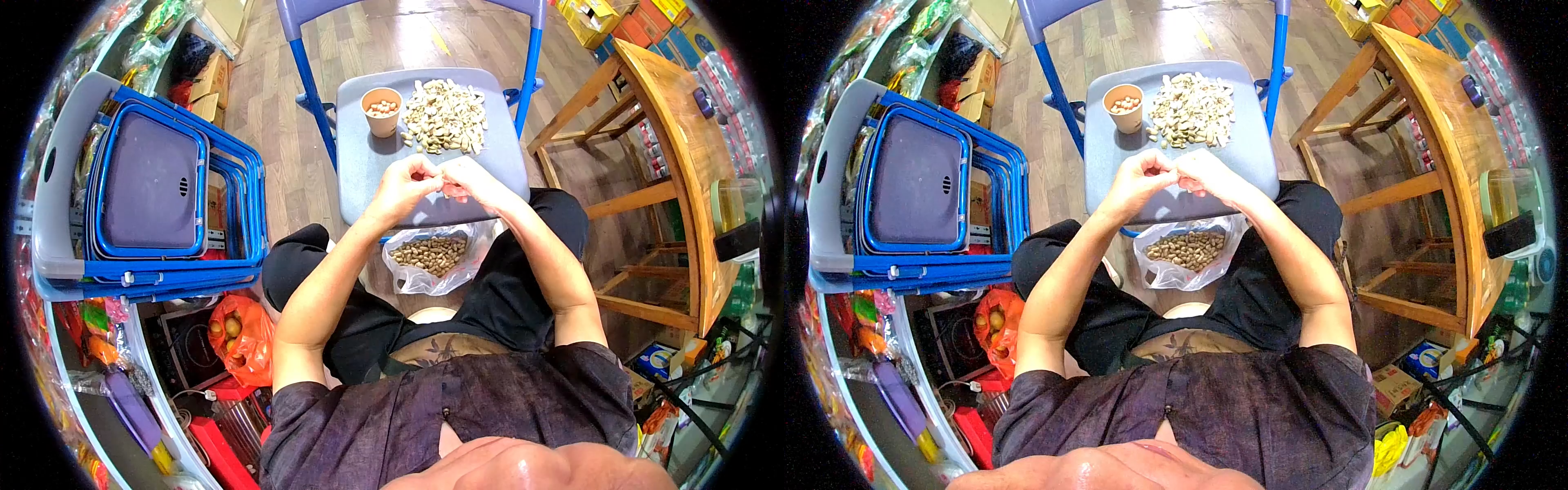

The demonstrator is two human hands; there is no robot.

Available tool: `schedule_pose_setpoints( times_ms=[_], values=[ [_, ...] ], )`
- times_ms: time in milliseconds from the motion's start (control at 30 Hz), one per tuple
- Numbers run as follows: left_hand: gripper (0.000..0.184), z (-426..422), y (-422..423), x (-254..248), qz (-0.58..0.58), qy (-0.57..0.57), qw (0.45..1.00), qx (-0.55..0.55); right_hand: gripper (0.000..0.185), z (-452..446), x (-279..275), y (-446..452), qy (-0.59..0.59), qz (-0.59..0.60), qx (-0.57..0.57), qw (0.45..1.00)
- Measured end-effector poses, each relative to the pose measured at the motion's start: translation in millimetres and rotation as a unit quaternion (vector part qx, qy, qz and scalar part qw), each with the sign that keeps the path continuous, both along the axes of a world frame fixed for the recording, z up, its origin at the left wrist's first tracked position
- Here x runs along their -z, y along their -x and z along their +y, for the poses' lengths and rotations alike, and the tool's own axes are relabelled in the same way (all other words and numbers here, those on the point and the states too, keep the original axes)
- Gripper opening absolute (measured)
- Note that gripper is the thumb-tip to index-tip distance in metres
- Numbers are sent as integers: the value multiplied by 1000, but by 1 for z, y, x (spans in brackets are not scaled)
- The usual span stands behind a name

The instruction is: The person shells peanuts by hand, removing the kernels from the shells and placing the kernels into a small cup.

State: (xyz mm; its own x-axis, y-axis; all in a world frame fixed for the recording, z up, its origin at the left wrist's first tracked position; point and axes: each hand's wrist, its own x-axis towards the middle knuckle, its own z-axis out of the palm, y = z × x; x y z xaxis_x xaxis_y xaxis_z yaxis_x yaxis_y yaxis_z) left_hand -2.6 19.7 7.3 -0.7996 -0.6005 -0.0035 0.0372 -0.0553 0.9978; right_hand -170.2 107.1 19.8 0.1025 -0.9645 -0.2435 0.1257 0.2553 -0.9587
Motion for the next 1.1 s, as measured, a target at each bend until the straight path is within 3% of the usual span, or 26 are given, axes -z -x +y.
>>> schedule_pose_setpoints(
  times_ms=[167,233,267,333,433,500,600,767,933,1100],
  values=[
    [13,-5,-3,-13,15,-85,996,27,24,2,-11,-7,-13,-24,34,999],
    [19,-6,-3,-15,-18,-190,981,21,23,2,-12,-7,-9,-32,41,999],
    [19,-6,-3,-16,-17,-190,981,21,21,1,-13,-7,-5,-41,49,998],
    [20,-5,-1,-20,34,-337,941,25,21,1,-16,-4,2,-59,52,997],
    [23,-7,-1,-13,69,-372,925,42,21,-4,-6,4,15,-73,69,995],
    [22,-7,-1,-11,79,-366,927,40,22,-3,-8,4,21,-69,83,994],
    [21,-6,0,-14,80,-348,934,30,26,-2,-21,-1,-61,-101,102,988],
    [26,-8,0,-1,65,-289,953,58,37,-1,-18,-4,-106,-146,27,983],
    [21,-8,-2,-1,11,-173,984,44,35,-1,-20,-8,-135,-174,37,975],
    [21,-4,-1,-15,27,-180,983,23,33,-1,-23,-10,-118,-175,57,976]
  ],
)
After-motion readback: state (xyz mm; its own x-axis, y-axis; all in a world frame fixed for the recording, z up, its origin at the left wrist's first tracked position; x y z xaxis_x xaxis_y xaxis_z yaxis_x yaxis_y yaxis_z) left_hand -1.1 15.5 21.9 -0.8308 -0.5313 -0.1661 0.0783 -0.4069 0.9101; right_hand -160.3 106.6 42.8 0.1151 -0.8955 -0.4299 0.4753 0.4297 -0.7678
